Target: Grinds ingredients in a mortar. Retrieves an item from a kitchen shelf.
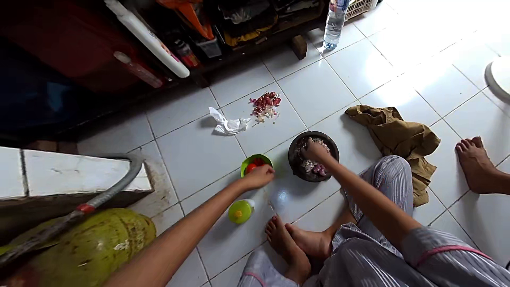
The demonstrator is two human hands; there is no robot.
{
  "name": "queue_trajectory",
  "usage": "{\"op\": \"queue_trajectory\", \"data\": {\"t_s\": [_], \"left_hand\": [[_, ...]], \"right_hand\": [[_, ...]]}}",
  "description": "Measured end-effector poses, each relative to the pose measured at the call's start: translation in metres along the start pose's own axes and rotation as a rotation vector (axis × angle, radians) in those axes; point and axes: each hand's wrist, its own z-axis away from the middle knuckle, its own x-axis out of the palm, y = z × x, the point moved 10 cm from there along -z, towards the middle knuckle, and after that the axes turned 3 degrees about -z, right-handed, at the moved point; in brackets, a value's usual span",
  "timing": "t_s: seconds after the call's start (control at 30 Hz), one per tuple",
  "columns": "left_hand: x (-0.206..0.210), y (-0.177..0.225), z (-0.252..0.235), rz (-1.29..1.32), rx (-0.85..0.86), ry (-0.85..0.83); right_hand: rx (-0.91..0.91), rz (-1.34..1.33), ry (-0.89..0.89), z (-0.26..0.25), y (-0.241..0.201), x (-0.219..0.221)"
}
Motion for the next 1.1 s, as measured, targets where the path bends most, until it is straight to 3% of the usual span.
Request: {"op": "queue_trajectory", "data": {"t_s": [0.07, 0.17, 0.27, 0.33, 0.43, 0.5, 0.63, 0.77, 0.87, 0.97, 1.03, 1.1], "left_hand": [[-0.012, 0.005, -0.037, 0.123, -0.021, 0.175], [-0.010, 0.015, -0.071, -0.008, 0.059, 0.421], [0.028, 0.012, -0.088, -0.097, 0.133, 0.292], [0.042, 0.015, -0.089, -0.134, 0.189, 0.229], [0.052, 0.017, -0.088, -0.239, 0.190, 0.205], [0.057, 0.017, -0.089, -0.275, 0.164, 0.213], [0.058, 0.022, -0.091, -0.269, 0.140, 0.179], [0.058, 0.018, -0.091, -0.354, 0.117, 0.025], [0.063, 0.019, -0.090, -0.379, 0.070, -0.074], [0.056, 0.022, -0.089, -0.390, 0.054, -0.117], [0.055, 0.023, -0.090, -0.399, 0.062, -0.125], [0.052, 0.021, -0.091, -0.417, 0.067, -0.129]], "right_hand": [[-0.018, 0.128, 0.058, 0.030, 0.008, 0.028], [-0.010, 0.134, 0.039, 0.030, 0.003, 0.014], [0.005, -0.017, -0.033, -0.012, 0.019, -0.005], [-0.004, -0.076, -0.033, -0.001, 0.029, 0.002], [-0.068, 0.171, 0.040, 0.035, 0.021, 0.024], [-0.052, 0.168, 0.030, 0.028, 0.013, 0.013], [0.088, -0.030, -0.142, -0.012, 0.021, -0.004], [-0.020, 0.150, 0.001, 0.051, 0.023, 0.043], [-0.047, 0.192, 0.041, 0.035, 0.013, 0.023], [0.020, 0.131, -0.073, -0.001, 0.015, 0.001], [0.022, 0.057, -0.067, 0.013, 0.028, 0.015], [-0.032, 0.158, -0.016, 0.038, 0.023, 0.034]]}}
